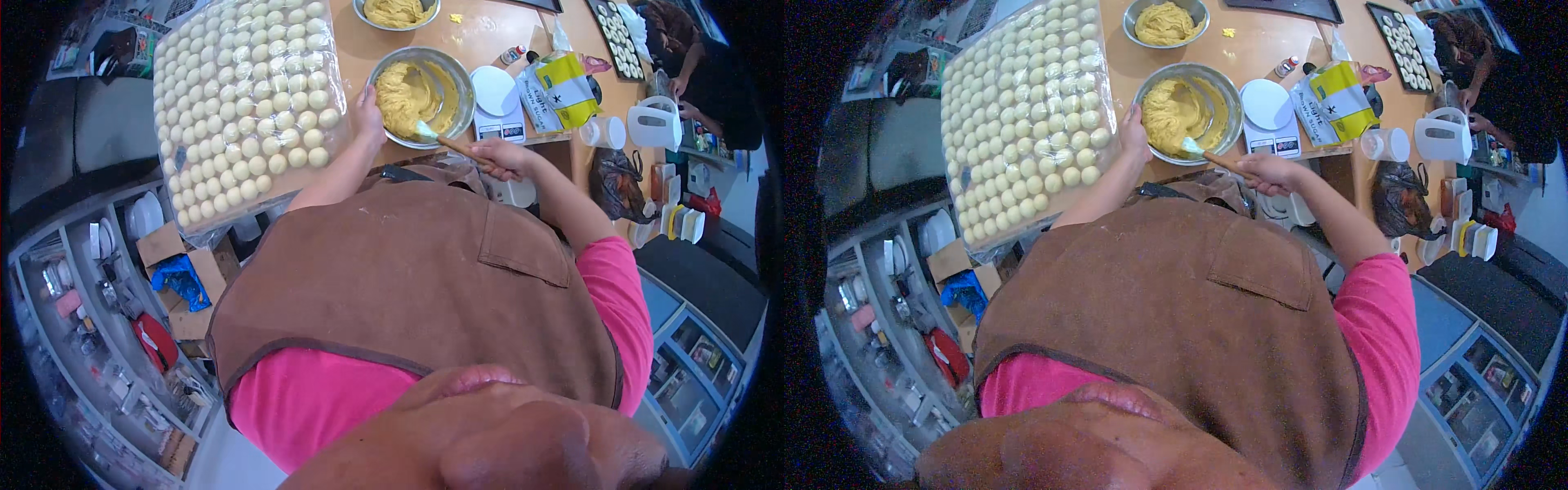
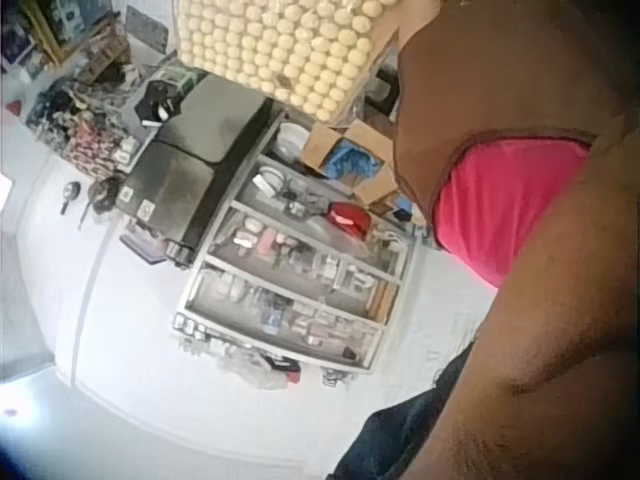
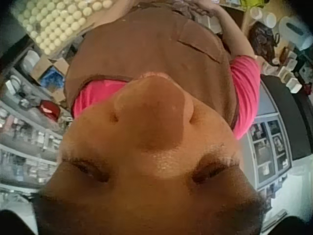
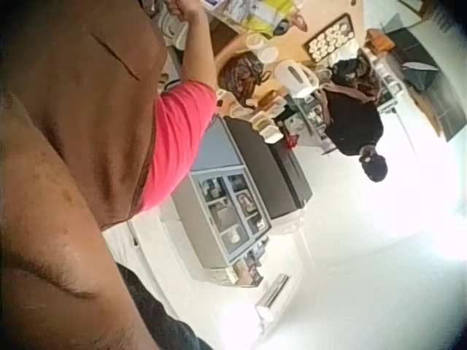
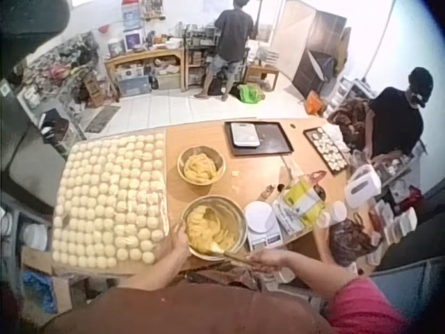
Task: The person stirs a mixture in a bowl using a wooden spoon, gradually adding ingredients from a small container.
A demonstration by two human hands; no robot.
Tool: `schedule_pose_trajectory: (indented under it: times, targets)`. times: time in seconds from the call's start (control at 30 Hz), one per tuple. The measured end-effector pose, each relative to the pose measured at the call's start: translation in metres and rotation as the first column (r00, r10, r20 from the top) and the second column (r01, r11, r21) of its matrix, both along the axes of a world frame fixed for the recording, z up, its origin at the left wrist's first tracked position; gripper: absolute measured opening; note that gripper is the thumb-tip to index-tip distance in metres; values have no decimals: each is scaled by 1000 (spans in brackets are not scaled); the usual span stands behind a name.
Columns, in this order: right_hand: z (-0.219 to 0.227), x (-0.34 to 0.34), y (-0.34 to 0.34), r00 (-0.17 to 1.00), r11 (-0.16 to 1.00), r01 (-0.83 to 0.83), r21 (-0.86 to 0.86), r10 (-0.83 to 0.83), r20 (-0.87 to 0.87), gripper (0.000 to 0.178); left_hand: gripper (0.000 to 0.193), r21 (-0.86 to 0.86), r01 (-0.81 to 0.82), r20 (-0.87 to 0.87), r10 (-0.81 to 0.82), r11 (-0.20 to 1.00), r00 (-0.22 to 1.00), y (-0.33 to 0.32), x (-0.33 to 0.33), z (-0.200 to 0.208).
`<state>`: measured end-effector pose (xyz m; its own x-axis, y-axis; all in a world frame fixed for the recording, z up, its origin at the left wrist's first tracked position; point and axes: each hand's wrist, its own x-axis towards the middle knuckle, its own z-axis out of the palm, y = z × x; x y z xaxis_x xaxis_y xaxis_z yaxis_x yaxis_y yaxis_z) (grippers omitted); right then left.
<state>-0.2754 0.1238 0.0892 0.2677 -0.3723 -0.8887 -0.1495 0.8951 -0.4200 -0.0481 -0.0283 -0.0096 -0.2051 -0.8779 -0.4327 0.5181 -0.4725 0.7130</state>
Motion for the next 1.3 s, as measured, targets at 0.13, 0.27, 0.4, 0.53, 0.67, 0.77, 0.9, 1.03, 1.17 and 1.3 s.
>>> schedule_pose_trajectory:
  times: [0.13, 0.27, 0.4, 0.53, 0.67, 0.77, 0.9, 1.03, 1.17, 1.3]
  targets:
    - [-33, 34, 12, 978, 974, 191, -120, -179, 104, 26, 39, 40, -12, 3, 12, 999, 1000, 2, -2, 14]
    - [-30, 86, 6, 780, 787, 611, -89, -579, 237, 33, 42, 69, -22, 20, 21, 997, 1000, 0, 4, 6]
    - [-97, 77, 14, 387, 720, 666, 196, -558, 734, 37, 40, 92, 1, -107, 9, 996, 994, -3, -4, 4]
    - [-83, 72, 3, -259, 776, 507, 375, -278, 925, 44, 38, 142, -14, -116, 30, 990, 993, -9, -5, -6]
    - [-61, 44, 7, 803, 811, 552, -191, -457, 381, 38, 40, 23, -21, -25, 21, 1000, 999, -14, 2, -22]
    - [-14, 35, 5, 756, 693, -411, -593, -105, -646, 31, 38, -96, 17, 136, -4, 995, 991, -18, 9, -36]
    - [19, 22, 1, 299, 671, -675, -307, -131, -945, 27, 36, -151, 71, 319, -20, 986, 948, -19, 8, -38]
    - [-21, 17, 1, 355, 701, -661, -268, -23, -935, 28, 42, -245, 120, 343, -29, 962, 939, -22, 11, -44]
    - [-30, 18, 0, 444, 723, -601, -341, -52, -894, 31, 64, -415, 278, 667, 82, 867, 741, -29, 35, -57]
    - [-31, 13, 0, 471, 728, -586, -357, -53, -881, 33, 92, -454, 607, 886, 258, 652, 386, -32, 48, -20]
